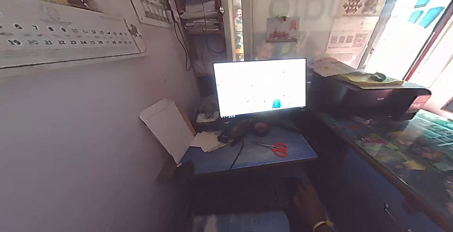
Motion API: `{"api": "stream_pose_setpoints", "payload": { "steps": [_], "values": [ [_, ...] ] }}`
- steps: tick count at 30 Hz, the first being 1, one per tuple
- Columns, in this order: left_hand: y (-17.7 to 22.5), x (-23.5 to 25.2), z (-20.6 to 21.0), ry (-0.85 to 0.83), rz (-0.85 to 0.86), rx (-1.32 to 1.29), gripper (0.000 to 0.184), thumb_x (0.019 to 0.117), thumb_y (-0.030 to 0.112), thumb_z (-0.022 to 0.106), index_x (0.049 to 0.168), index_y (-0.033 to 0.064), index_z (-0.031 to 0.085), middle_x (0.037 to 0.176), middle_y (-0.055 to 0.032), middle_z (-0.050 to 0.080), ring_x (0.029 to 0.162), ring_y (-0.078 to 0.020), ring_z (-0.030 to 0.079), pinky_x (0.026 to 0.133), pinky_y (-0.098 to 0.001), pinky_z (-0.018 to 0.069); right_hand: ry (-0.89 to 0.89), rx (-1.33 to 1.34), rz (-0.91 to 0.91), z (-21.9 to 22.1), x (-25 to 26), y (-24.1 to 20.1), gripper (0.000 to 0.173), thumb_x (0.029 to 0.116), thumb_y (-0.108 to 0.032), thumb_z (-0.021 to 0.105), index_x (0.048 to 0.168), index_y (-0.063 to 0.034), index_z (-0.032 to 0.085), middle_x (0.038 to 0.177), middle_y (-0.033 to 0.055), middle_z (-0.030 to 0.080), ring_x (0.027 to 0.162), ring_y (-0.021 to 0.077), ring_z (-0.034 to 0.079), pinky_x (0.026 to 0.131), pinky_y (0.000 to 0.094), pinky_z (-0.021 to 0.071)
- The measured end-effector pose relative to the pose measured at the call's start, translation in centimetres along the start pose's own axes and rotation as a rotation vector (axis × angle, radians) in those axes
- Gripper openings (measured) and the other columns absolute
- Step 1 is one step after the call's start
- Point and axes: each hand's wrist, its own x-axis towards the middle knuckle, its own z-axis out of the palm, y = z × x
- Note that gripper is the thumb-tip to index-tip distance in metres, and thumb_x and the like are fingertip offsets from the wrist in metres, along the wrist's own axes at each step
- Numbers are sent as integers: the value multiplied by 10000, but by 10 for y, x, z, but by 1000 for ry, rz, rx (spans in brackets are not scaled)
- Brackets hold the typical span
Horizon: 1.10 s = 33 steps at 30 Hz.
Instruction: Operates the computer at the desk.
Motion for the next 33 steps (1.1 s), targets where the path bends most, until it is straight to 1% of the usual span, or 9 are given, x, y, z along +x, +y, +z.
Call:
{"api": "stream_pose_setpoints", "payload": {
  "steps": [3, 8, 11, 23, 24, 26, 28, 30, 33],
  "values": [
    [-2, -1, 2, 23, 36, -15, 636, 1033, 515, 424, 1530, 121, 460, 1653, -196, 299, 1534, -358, 293, 1227, -525, 296, 35, -10, -36, 2, 0, 3, 465, 894, -330, 675, 1293, -94, 703, 1443, 173, 590, 1352, 379, 543, 1117, 523, 450],
    [-7, 2, 9, 48, 60, 0, 662, 1039, 546, 379, 1547, 126, 434, 1651, -189, 310, 1530, -359, 302, 1216, -543, 304, 93, -19, -72, 8, 1, 6, 457, 894, -326, 664, 1288, -99, 709, 1430, 170, 602, 1332, 385, 561, 1100, 529, 467],
    [-1, 2, 2, 29, 56, -4, 650, 1046, 523, 383, 1554, 121, 420, 1651, -181, 315, 1539, -352, 284, 1230, -535, 278, 125, -26, -89, 13, 0, 8, 449, 887, -322, 663, 1270, -95, 719, 1417, 168, 612, 1318, 383, 572, 1089, 524, 478],
    [-5, 2, 4, 25, 44, 22, 670, 1045, 555, 362, 1564, 133, 408, 1659, -158, 310, 1534, -333, 306, 1222, -528, 302, 55, -9, -53, 9, 0, 5, 490, 902, -318, 650, 1350, -120, 673, 1457, 150, 585, 1361, 360, 541, 1125, 512, 449],
    [-5, 2, 4, 27, 46, 21, 675, 1043, 557, 361, 1561, 128, 412, 1657, -159, 313, 1531, -334, 312, 1221, -528, 305, 47, -2, -52, 8, -1, 5, 507, 902, -319, 653, 1370, -124, 659, 1461, 155, 580, 1363, 362, 537, 1128, 514, 445],
    [-2, 3, 3, 43, 73, 7, 690, 1037, 536, 372, 1532, 61, 445, 1631, -206, 344, 1504, -379, 351, 1207, -546, 315, 49, 5, -70, 6, -2, 4, 525, 898, -323, 654, 1382, -121, 652, 1462, 171, 575, 1365, 373, 536, 1126, 522, 445],
    [3, 3, -4, 19, 68, 11, 690, 1035, 527, 386, 1521, 41, 454, 1623, -223, 350, 1490, -398, 369, 1201, -550, 320, 89, 11, -105, 7, -3, 4, 503, 886, -311, 653, 1346, -110, 681, 1440, 176, 594, 1347, 373, 555, 1109, 526, 460],
    [10, 2, -12, -13, 41, 29, 676, 1035, 523, 392, 1528, 65, 454, 1628, -208, 349, 1482, -396, 383, 1189, -547, 334, 115, 16, -127, 9, -3, 4, 468, 873, -297, 650, 1291, -98, 714, 1420, 173, 610, 1331, 361, 572, 1089, 510, 484],
    [11, 3, -12, -11, 41, 19, 664, 1034, 509, 401, 1526, 66, 457, 1629, -204, 350, 1482, -393, 384, 1190, -546, 335, 81, 30, -127, 6, -3, 3, 444, 891, -288, 652, 1295, -117, 716, 1429, 159, 606, 1344, 352, 561, 1099, 490, 480]
  ]
}}
